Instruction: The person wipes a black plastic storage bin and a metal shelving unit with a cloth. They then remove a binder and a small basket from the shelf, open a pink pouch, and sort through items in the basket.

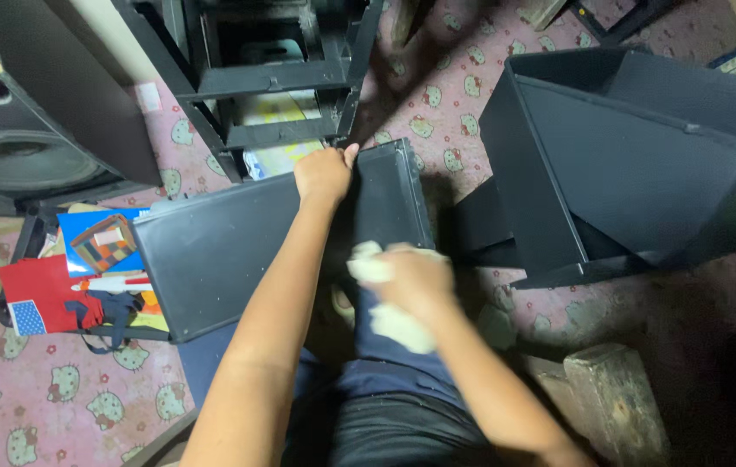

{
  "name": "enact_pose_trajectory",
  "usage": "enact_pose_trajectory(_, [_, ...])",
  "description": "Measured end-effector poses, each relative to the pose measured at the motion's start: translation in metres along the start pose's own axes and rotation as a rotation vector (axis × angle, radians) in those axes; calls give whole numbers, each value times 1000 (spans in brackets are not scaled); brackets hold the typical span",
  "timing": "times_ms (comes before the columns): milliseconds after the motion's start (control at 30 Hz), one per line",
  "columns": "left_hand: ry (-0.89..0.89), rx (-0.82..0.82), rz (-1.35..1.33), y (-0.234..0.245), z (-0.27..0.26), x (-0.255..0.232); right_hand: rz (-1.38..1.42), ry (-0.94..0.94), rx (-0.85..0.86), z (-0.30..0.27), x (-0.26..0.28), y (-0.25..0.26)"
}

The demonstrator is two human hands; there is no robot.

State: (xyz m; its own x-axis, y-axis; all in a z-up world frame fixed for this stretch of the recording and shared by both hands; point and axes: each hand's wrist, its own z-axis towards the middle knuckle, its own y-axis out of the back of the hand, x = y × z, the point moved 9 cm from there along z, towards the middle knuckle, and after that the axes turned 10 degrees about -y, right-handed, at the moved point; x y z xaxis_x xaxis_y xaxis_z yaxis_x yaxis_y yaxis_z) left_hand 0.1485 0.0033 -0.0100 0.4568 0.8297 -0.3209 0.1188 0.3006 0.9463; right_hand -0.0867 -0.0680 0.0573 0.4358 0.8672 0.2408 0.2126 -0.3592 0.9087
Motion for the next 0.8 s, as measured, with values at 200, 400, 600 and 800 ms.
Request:
enact_pose_trajectory(200, [-22,-101,36,18,-15,0,835,9,-768,58,-143,102])
enact_pose_trajectory(400, [11,-104,31,27,-23,1,607,-53,-522,246,-98,28])
enact_pose_trajectory(600, [17,-154,-48,39,-27,2,845,-108,-489,233,-90,54])
enact_pose_trajectory(800, [-14,-144,-58,28,-23,-7,41,153,-838,38,-5,12])
